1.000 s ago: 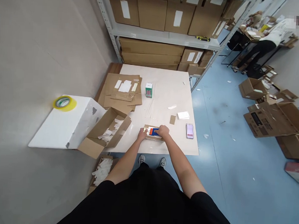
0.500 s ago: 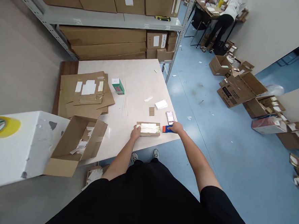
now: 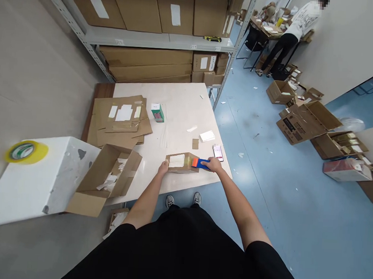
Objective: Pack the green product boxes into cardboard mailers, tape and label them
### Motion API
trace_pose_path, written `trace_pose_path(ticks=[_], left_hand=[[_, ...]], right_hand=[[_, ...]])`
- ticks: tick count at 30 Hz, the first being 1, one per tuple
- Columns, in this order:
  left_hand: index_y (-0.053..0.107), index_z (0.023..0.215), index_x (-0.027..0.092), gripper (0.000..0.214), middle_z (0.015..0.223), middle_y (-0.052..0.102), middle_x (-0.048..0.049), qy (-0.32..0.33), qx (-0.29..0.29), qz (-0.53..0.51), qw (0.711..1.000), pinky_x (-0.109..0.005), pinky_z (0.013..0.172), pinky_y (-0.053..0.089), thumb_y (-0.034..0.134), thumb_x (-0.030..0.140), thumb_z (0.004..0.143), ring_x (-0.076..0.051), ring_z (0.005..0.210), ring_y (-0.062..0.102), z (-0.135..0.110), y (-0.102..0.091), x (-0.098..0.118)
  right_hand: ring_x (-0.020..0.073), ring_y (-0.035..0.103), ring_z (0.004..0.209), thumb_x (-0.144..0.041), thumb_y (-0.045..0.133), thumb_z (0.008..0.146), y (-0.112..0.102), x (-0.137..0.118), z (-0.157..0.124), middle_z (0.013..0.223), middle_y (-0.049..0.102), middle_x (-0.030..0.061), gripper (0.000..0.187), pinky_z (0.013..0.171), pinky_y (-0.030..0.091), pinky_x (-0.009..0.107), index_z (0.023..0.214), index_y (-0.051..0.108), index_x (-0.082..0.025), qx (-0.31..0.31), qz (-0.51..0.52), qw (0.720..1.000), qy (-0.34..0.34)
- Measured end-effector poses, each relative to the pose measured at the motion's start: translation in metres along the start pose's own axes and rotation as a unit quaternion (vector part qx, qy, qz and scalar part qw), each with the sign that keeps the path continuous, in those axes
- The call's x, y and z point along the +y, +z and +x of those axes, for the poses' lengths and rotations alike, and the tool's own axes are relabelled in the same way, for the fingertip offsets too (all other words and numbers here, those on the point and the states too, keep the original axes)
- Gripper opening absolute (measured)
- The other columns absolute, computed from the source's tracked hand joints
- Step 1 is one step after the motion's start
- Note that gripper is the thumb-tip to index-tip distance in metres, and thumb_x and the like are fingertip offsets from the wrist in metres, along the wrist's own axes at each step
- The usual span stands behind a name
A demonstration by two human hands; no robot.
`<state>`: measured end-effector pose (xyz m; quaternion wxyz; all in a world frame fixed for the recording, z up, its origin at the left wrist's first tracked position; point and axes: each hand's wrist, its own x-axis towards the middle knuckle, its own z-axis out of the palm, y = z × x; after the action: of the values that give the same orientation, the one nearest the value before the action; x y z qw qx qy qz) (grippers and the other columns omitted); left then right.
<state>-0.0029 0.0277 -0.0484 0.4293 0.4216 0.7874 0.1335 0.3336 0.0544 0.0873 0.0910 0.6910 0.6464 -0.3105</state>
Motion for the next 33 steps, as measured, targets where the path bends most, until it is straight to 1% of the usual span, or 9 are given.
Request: trace_pose_path(ticks=[4,6,9,12,15,19,23,30,33], left_hand=[[0.056,0.148,0.011,0.061,0.143,0.066,-0.0239,-0.029,0.048,-0.034,0.998,-0.043,0.112,0.047,0.043,0.053,0.105,-0.035,0.138,0.060,0.005,-0.036,-0.013],[0.057,0.149,0.016,0.057,0.145,0.067,-0.0163,-0.013,0.070,-0.058,0.996,-0.036,0.114,0.046,0.040,0.052,0.107,-0.029,0.139,0.060,0.003,-0.049,-0.015],[0.061,0.147,0.018,0.059,0.135,0.074,-0.0112,0.100,0.027,-0.131,0.986,-0.034,0.110,0.049,0.039,0.056,0.107,-0.027,0.128,0.066,-0.004,-0.060,-0.017],[0.062,0.145,0.018,0.061,0.137,0.073,-0.0111,0.115,0.008,-0.150,0.982,-0.034,0.109,0.050,0.040,0.060,0.107,-0.027,0.126,0.067,-0.010,-0.065,-0.019],[0.065,0.140,0.017,0.060,0.141,0.070,-0.0124,0.086,0.022,-0.147,0.985,-0.035,0.110,0.048,0.039,0.059,0.107,-0.028,0.129,0.065,-0.014,-0.066,-0.019],[0.068,0.134,0.016,0.059,0.137,0.072,-0.0156,0.037,0.044,-0.115,0.992,-0.036,0.107,0.048,0.034,0.057,0.109,-0.030,0.127,0.065,-0.014,-0.058,-0.009],[0.068,0.132,0.017,0.057,0.137,0.072,-0.0165,-0.006,0.069,-0.081,0.994,-0.036,0.105,0.048,0.033,0.055,0.109,-0.030,0.129,0.065,-0.021,-0.042,0.005],[0.066,0.135,0.019,0.055,0.131,0.075,-0.0158,-0.010,0.101,-0.047,0.994,-0.039,0.102,0.050,0.031,0.054,0.110,-0.032,0.124,0.068,-0.032,-0.031,0.008],[0.065,0.137,0.020,0.055,0.131,0.074,-0.0154,0.003,0.100,-0.035,0.994,-0.040,0.102,0.050,0.030,0.053,0.110,-0.033,0.125,0.067,-0.030,-0.031,0.007]], right_hand=[[0.0259,0.072,0.104,-0.067,0.065,0.095,-0.001,-0.087,0.004,0.110,0.079,0.0106,0.049,0.077,0.048,0.026,0.102,0.079,-0.020,-0.001,-0.033,0.997,-0.066],[0.0271,0.071,0.109,-0.069,0.065,0.094,0.004,-0.131,0.007,0.117,0.078,0.0132,0.053,0.079,0.049,0.027,0.109,0.078,-0.019,-0.009,-0.059,0.995,-0.082],[0.0293,0.070,0.113,-0.069,0.065,0.094,0.013,-0.186,0.011,0.123,0.076,0.0178,0.059,0.083,0.051,0.028,0.116,0.076,-0.016,-0.013,-0.100,0.989,-0.111],[0.0296,0.071,0.112,-0.063,0.067,0.095,0.018,-0.218,0.015,0.124,0.075,0.0204,0.058,0.084,0.051,0.029,0.120,0.075,-0.012,-0.012,-0.133,0.983,-0.129],[0.0296,0.072,0.111,-0.059,0.070,0.094,0.017,-0.230,0.019,0.122,0.075,0.0205,0.055,0.083,0.052,0.029,0.121,0.074,-0.012,-0.023,-0.144,0.982,-0.122],[0.0299,0.073,0.108,-0.062,0.071,0.092,0.012,-0.224,0.027,0.118,0.076,0.0200,0.059,0.081,0.053,0.029,0.120,0.073,-0.011,-0.028,-0.140,0.982,-0.120],[0.0298,0.073,0.104,-0.067,0.073,0.089,0.003,-0.200,0.036,0.113,0.077,0.0191,0.062,0.078,0.053,0.029,0.114,0.074,-0.011,-0.041,-0.135,0.981,-0.133],[0.0297,0.073,0.094,-0.061,0.078,0.086,-0.044,-0.087,0.042,0.101,0.077,0.0167,0.047,0.073,0.051,0.031,0.097,0.077,-0.015,-0.021,-0.150,0.985,-0.080],[0.0302,0.072,0.092,-0.058,0.078,0.086,-0.053,-0.046,0.040,0.100,0.077,0.0172,0.044,0.071,0.051,0.032,0.094,0.078,-0.015,-0.012,-0.154,0.987,-0.054]])
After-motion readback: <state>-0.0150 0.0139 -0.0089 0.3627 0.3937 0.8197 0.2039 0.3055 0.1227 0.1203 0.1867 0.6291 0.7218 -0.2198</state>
